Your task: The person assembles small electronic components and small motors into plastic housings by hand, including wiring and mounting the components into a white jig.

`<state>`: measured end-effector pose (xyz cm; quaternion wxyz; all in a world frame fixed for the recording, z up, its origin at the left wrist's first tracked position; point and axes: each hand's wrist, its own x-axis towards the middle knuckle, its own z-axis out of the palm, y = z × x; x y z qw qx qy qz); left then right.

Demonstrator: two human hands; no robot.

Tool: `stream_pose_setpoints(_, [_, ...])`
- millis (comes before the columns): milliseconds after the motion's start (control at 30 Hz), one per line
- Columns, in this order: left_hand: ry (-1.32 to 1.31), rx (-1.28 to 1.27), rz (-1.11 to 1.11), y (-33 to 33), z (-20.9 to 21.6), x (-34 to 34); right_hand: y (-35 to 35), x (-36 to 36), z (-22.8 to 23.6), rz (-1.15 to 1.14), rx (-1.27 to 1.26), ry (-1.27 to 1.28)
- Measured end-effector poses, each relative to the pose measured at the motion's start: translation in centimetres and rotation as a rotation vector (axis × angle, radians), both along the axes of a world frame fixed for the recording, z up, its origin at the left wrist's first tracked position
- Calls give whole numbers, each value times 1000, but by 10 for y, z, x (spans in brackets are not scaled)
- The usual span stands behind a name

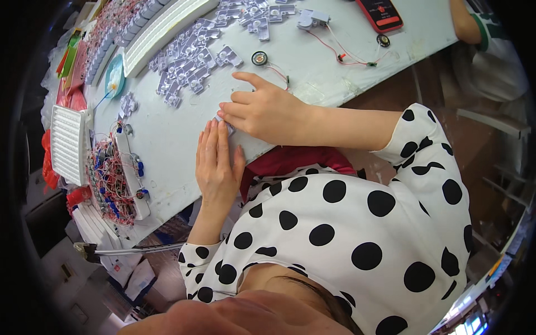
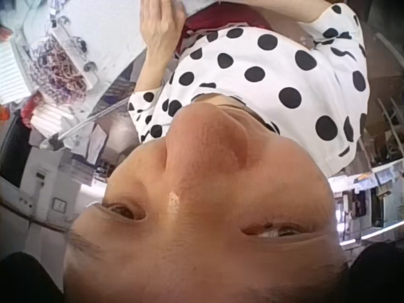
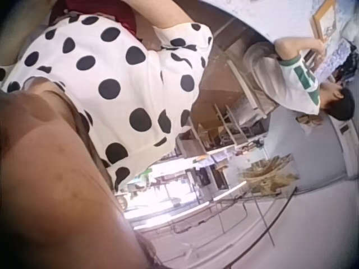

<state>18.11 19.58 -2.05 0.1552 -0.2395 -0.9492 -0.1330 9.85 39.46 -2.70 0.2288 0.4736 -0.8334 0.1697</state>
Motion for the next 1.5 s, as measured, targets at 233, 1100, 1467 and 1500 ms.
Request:
stream_pose_setpoints(233, [-84, 66, -61, -8, 6, -3, -2, -5, -1, 44, -77, -29])
stream_pose_setpoints(1100, [-18, 155, -46, -36, 34, -96, 22, -21, 38, -550, -244, -115])
stream_pose_setpoints(1467, [24, 300, 182, -95, 42, -46, -16, -38, 20, -520, -157, -378])
stream_pose_setpoints(1500, [24, 289, 221, -107, 39, -37, -15, -30, 22, -507, -144, -407])
